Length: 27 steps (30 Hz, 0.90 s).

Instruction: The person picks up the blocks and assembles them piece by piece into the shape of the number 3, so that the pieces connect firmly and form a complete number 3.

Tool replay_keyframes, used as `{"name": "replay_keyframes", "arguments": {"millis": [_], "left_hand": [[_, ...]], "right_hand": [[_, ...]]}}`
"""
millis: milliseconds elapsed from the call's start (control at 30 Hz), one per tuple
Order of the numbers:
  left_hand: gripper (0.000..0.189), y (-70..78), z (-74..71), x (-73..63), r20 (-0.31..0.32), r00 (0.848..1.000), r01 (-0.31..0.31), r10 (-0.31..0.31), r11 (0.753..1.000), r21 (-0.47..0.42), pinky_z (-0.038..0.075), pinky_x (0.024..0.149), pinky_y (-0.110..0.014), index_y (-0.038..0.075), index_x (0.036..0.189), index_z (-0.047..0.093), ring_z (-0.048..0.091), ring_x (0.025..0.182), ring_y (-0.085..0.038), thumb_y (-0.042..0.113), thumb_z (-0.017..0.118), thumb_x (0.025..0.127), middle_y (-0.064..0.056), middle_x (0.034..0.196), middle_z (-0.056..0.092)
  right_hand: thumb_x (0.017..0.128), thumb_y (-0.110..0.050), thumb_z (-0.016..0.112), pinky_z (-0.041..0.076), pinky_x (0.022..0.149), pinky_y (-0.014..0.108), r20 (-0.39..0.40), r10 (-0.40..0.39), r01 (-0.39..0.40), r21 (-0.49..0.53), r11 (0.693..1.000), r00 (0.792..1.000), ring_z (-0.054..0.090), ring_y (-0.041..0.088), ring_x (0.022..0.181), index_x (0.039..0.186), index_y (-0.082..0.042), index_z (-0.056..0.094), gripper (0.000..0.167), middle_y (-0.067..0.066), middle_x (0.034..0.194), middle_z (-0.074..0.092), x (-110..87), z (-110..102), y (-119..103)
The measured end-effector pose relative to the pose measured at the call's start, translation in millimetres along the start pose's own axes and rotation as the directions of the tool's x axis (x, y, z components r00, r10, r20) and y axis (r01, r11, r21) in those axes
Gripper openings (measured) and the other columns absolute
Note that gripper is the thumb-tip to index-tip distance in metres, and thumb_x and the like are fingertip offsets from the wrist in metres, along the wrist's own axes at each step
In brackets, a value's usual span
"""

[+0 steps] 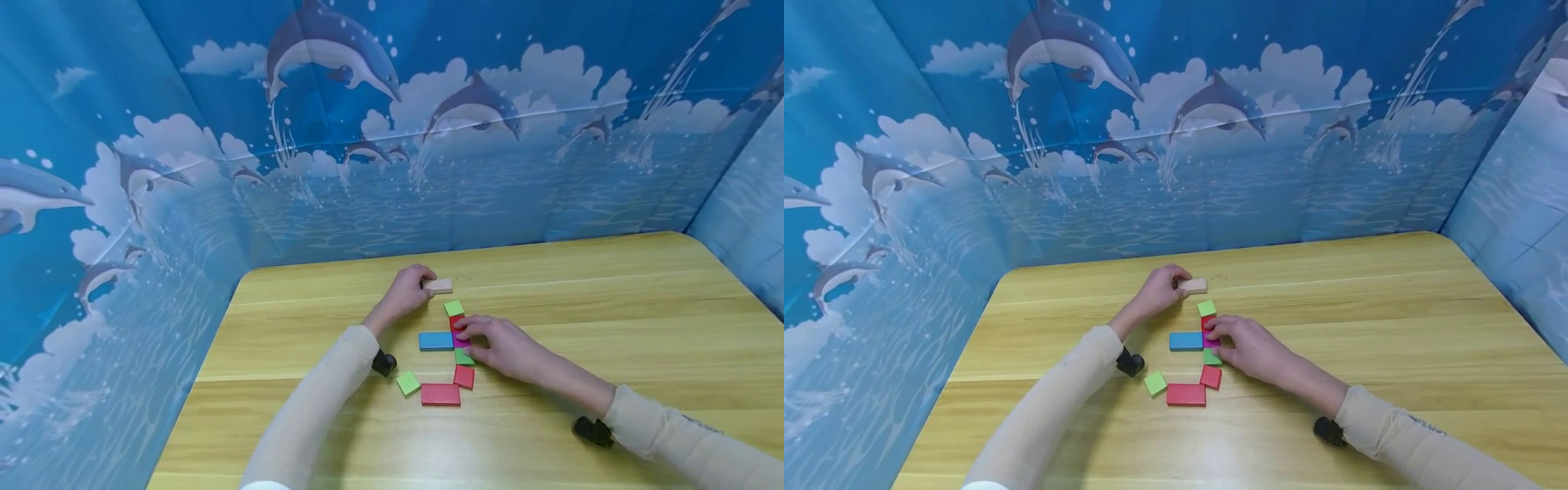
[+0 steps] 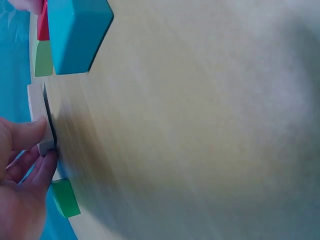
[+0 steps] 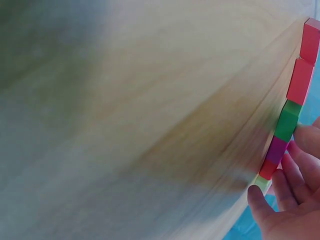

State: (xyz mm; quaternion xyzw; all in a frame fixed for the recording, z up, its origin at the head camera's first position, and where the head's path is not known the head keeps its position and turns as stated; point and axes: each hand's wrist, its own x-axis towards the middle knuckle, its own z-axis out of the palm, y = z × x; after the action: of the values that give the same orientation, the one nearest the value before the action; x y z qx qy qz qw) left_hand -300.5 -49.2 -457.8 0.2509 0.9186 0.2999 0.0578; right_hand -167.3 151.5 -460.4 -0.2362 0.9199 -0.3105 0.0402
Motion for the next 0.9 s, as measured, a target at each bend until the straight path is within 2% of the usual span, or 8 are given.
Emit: {"name": "replay_keyframes", "arguments": {"millis": [200, 500, 767, 900], "left_hand": [[0.027, 0.9, 1.0, -5.8, -0.014, 1.000, 0.000, 0.000, 1.000, -0.003, 0.048, 0.081, -0.026, 0.003, 0.119, 0.067, 0.058, 0.094, -0.016, 0.005, 0.067, 0.093, -0.008, 0.112, 0.063], [0.026, 5.9, -0.4, -15.3, -0.027, 0.999, 0.036, -0.036, 0.999, 0.020, 0.048, 0.088, -0.028, 0.002, 0.120, 0.065, 0.057, 0.100, -0.019, 0.003, 0.064, 0.094, -0.009, 0.114, 0.061], [0.027, 4.3, -0.6, -23.4, -0.001, 0.999, 0.051, -0.051, 0.997, 0.056, 0.046, 0.093, -0.030, 0.004, 0.122, 0.062, 0.055, 0.104, -0.018, 0.005, 0.063, 0.095, -0.007, 0.119, 0.059], [0.026, 3.0, -1.8, -27.5, -0.009, 0.999, 0.049, -0.048, 0.996, 0.070, 0.046, 0.092, -0.031, 0.004, 0.121, 0.063, 0.055, 0.103, -0.019, 0.005, 0.064, 0.094, -0.007, 0.117, 0.060]], "right_hand": [[0.090, -0.014, 0.073, 0.043, 0.101, 0.049, -0.006, -0.012, 0.011, -0.006, 1.000, 1.000, 0.053, 0.030, 0.125, 0.114, -0.010, 0.073, 0.025, 0.001, 0.131, 0.060, 0.2, -0.7, 0.7], [0.090, -0.014, 0.073, 0.042, 0.101, 0.049, 0.002, -0.016, 0.016, 0.007, 1.000, 1.000, 0.052, 0.031, 0.126, 0.116, -0.009, 0.073, 0.027, 0.002, 0.132, 0.059, 0.6, -1.7, 2.1], [0.089, -0.012, 0.074, 0.043, 0.101, 0.049, 0.008, -0.011, 0.011, 0.002, 1.000, 1.000, 0.052, 0.032, 0.125, 0.117, -0.009, 0.073, 0.028, 0.003, 0.131, 0.060, 1.0, -2.3, 1.3], [0.089, -0.012, 0.074, 0.043, 0.101, 0.049, 0.010, -0.008, 0.008, 0.003, 1.000, 1.000, 0.052, 0.031, 0.125, 0.117, -0.009, 0.073, 0.028, 0.003, 0.132, 0.059, 1.7, -1.5, 0.8]]}}
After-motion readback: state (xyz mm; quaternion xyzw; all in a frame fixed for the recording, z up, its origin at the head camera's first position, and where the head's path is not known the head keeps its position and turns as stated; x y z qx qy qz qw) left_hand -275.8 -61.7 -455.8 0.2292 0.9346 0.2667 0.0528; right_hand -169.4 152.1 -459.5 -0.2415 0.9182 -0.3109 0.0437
